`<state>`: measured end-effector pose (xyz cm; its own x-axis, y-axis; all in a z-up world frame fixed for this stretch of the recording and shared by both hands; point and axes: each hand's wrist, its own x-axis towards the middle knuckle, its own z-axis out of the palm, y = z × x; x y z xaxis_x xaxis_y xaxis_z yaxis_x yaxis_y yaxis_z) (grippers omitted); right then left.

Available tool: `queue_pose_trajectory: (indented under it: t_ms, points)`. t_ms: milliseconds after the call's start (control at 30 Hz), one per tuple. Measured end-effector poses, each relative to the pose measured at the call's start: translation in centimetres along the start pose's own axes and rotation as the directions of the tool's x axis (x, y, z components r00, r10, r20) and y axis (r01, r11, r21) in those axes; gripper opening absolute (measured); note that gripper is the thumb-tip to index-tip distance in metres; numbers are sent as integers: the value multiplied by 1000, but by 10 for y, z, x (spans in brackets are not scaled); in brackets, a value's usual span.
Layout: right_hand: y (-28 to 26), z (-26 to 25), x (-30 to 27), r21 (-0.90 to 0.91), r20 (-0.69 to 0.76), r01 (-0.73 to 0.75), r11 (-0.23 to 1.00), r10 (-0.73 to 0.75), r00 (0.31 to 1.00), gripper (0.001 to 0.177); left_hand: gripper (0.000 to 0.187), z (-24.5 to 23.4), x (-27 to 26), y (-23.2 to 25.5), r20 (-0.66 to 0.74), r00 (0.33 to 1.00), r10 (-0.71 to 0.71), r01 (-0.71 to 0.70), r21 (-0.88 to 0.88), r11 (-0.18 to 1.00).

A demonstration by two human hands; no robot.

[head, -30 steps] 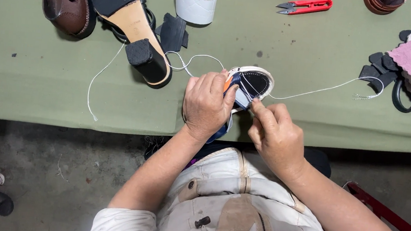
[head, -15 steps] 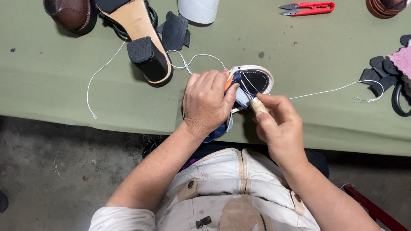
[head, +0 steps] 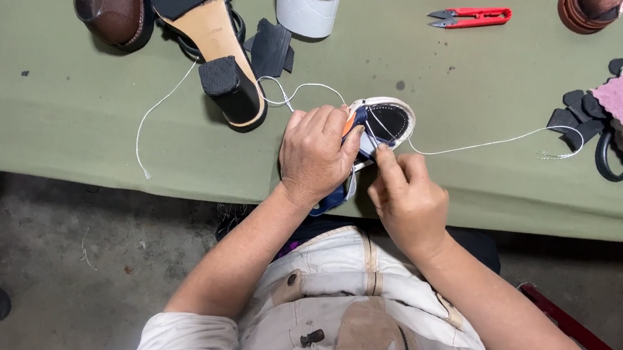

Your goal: Hand-stitching the upper part of a child's sandal to the sole using a stitching awl and thread.

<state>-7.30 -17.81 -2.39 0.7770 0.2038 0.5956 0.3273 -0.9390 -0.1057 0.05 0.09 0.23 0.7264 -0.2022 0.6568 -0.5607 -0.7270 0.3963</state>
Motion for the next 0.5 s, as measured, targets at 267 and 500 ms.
queue_pose_trajectory:
  t_ms: [267, 500]
  points:
    - [-4, -16, 22, 690, 566, -705, 164, 486, 666, 34, 34, 1, -1, -1, 7, 1000, -14, 14, -13, 1000]
    - [-7, -22, 34, 583, 813, -658, -477, 331, 480, 31, 32, -2, 0, -2, 2, 999, -37, 37, -29, 999]
